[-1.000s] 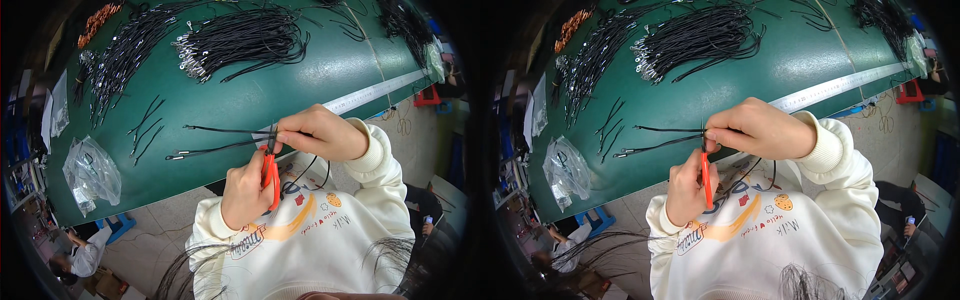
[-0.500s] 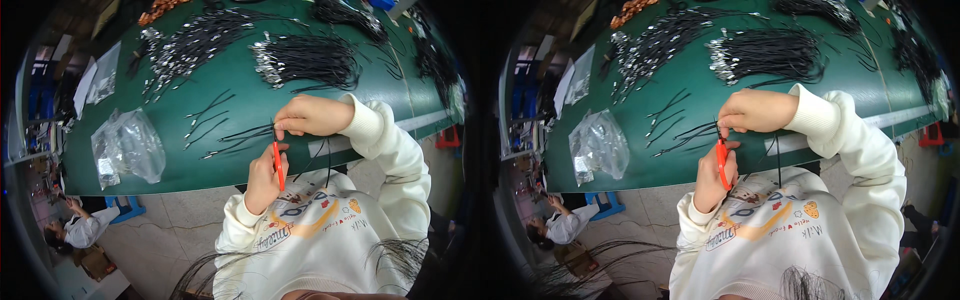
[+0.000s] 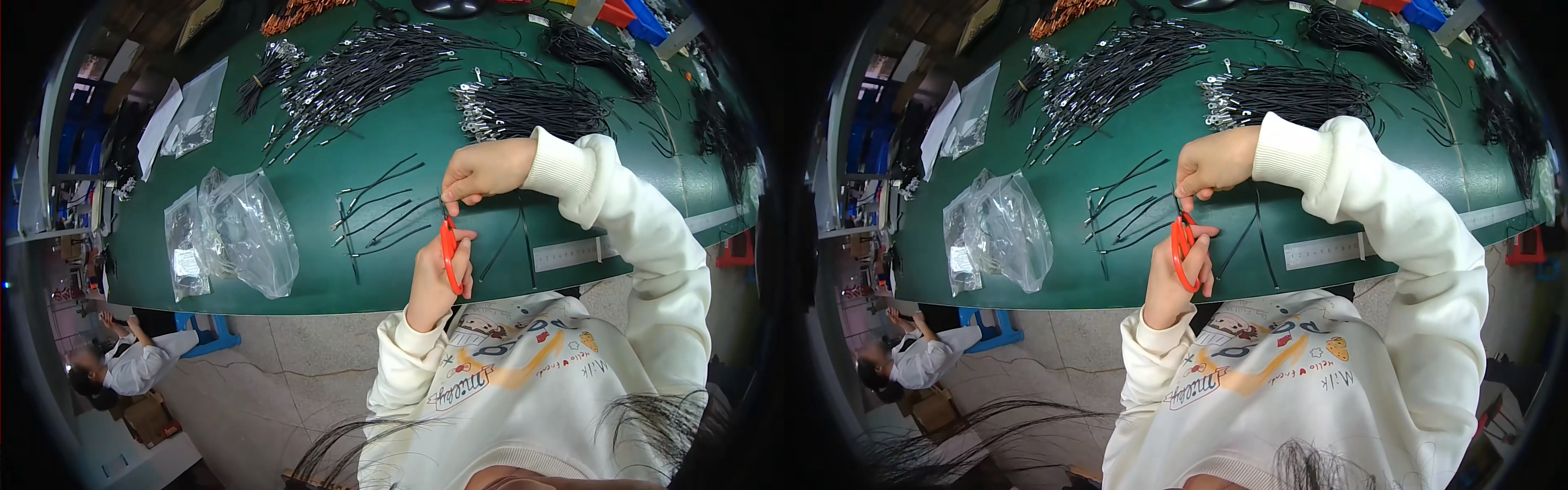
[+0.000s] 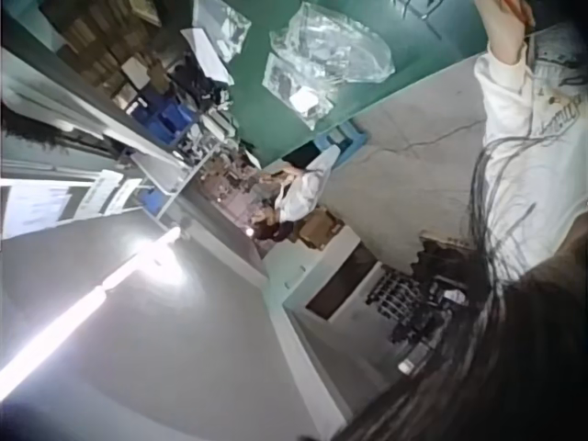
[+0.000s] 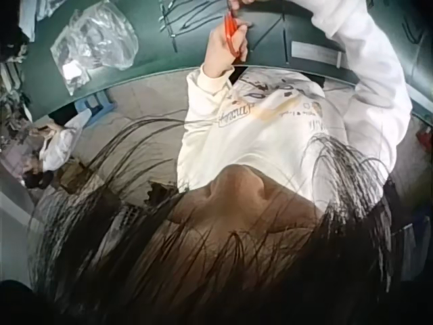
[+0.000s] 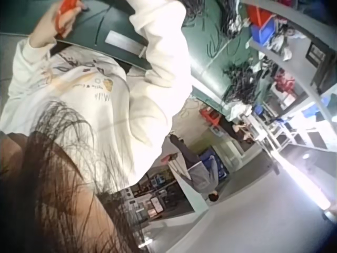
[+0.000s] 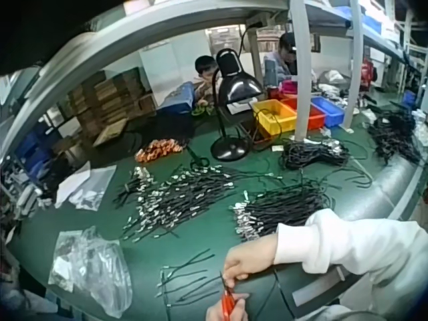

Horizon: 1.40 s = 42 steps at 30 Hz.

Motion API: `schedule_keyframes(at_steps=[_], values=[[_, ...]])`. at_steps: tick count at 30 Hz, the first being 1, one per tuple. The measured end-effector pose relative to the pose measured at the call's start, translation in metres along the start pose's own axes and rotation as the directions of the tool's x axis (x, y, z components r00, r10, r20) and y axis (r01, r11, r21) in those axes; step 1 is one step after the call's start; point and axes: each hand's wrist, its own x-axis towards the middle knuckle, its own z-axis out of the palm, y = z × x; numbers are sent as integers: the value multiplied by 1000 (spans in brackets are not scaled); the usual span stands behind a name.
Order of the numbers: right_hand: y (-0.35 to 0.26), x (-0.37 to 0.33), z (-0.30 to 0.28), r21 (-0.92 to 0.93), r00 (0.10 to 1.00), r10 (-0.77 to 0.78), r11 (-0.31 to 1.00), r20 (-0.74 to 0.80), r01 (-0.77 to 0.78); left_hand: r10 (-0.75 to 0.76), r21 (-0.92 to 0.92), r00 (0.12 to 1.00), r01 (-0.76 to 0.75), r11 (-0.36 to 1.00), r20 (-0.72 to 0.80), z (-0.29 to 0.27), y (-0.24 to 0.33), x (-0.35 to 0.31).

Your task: The person aligns wires against a ruler on a workbench and cuts them using wire cutters.

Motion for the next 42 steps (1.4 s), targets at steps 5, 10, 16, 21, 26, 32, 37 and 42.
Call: schedule_keyframes(at_steps=[5, 10, 16, 21, 26, 32, 37, 42], values=[[1, 10, -4, 65, 998, 36, 997, 44, -39, -29, -7, 1000, 29, 1000, 3, -9, 9, -5], [20, -23, 4, 288, 995, -85, 953, -45, 94, 217, 391, 951, -117, 913, -223, -31, 13, -30], [41, -102, 34, 448, 980, -131, 875, -148, 184, 488, 699, 859, -256, 667, -151, -84, -20, 2], [58, -190, 40, 442, 869, -7, 858, -495, 260, 693, 698, 676, -370, 613, -251, -99, 4, 53], [75, -283, 15, -78, 247, -13, 963, -969, -257, 530, 663, 788, -218, 716, -312, -57, 27, 34], [145, -281, -25, -320, 150, -393, 416, -907, -851, 532, 802, 819, -164, 575, -214, -24, 5, 15], [130, -207, -12, -585, 244, -533, 709, -810, -394, 632, 929, 746, -48, 367, -211, -18, 3, 7], [101, -142, 16, -443, 336, -329, 823, -882, -356, 694, 952, 686, -10, 306, -216, -15, 1, 7]])
